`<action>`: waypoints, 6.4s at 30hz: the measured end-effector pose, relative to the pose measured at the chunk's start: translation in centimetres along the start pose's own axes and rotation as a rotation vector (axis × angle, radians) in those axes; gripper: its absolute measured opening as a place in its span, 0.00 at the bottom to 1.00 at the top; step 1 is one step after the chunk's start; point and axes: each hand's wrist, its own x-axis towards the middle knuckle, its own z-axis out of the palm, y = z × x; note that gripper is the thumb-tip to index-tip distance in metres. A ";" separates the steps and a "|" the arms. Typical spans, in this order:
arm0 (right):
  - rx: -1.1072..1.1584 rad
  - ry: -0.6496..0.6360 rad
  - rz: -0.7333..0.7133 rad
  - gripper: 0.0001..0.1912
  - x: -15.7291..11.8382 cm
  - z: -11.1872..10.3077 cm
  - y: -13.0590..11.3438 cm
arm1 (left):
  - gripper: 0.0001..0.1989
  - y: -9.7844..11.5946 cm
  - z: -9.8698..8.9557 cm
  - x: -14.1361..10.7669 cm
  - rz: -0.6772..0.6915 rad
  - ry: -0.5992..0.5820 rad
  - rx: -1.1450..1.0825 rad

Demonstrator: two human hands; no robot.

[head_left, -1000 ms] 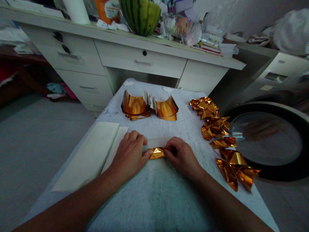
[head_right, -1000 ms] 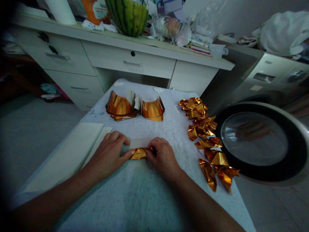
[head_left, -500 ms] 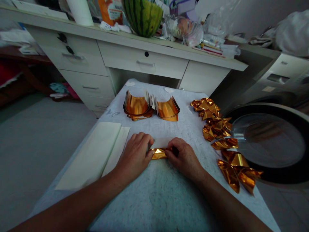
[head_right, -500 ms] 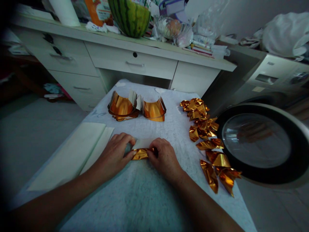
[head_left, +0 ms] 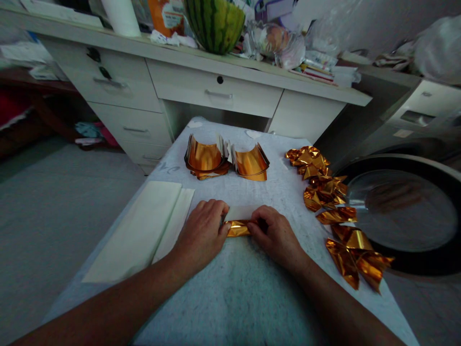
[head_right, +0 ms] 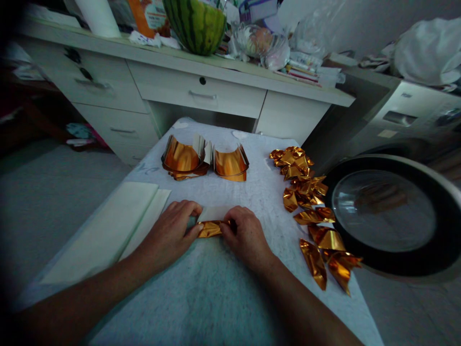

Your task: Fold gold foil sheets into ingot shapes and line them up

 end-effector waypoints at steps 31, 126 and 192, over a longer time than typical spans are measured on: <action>-0.039 0.013 0.053 0.05 0.3 0.0 -0.5 | 0.06 0.0 0.3 -0.3 0.014 0.027 0.061; -0.111 0.163 0.081 0.09 -0.2 -0.6 0.8 | 0.24 2.4 1.9 -3.2 0.389 -0.071 0.584; -0.257 -0.081 0.041 0.45 -0.8 -0.8 0.6 | 0.21 -0.9 0.2 -4.9 0.561 -0.011 0.452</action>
